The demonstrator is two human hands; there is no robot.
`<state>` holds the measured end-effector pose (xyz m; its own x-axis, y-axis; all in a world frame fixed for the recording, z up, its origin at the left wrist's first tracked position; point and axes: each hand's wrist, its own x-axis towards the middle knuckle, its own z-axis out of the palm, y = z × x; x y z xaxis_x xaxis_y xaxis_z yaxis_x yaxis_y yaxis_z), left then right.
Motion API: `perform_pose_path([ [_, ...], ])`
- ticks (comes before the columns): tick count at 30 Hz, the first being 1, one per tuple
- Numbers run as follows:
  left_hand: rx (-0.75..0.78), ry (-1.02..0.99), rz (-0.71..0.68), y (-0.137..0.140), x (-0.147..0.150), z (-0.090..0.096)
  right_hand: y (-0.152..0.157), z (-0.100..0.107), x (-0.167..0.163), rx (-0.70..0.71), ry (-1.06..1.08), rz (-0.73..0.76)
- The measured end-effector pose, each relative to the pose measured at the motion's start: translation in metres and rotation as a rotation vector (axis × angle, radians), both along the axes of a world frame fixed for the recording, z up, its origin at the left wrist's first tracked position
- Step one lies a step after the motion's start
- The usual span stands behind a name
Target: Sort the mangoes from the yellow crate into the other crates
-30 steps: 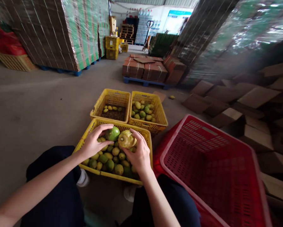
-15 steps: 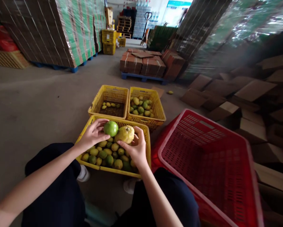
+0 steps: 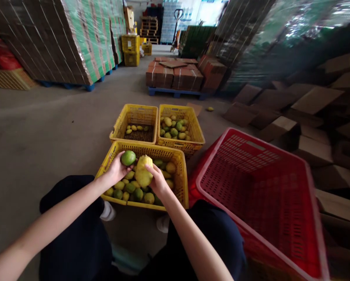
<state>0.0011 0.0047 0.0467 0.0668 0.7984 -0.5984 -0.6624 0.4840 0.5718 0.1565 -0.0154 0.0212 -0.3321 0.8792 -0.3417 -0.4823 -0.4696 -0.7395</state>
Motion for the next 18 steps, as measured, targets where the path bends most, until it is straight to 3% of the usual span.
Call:
perform_pose_path([
  [5,0.108,-0.060,-0.028,-0.006,0.002,0.007,0.003,0.009,0.000,-0.202,0.133,-0.076],
  [9,0.139,-0.067,-0.111,-0.007,0.002,0.006,0.005,0.012,0.002,-0.267,0.200,-0.165],
  [13,0.153,-0.061,-0.165,-0.005,0.002,0.003,0.005,0.006,0.002,-0.308,0.182,-0.151],
  [16,0.180,-0.046,-0.151,-0.004,0.001,0.001,0.002,0.001,0.002,-0.129,0.053,-0.197],
  [18,0.209,-0.015,-0.142,-0.004,0.000,0.001,-0.001,0.001,0.003,0.162,-0.145,-0.257],
])
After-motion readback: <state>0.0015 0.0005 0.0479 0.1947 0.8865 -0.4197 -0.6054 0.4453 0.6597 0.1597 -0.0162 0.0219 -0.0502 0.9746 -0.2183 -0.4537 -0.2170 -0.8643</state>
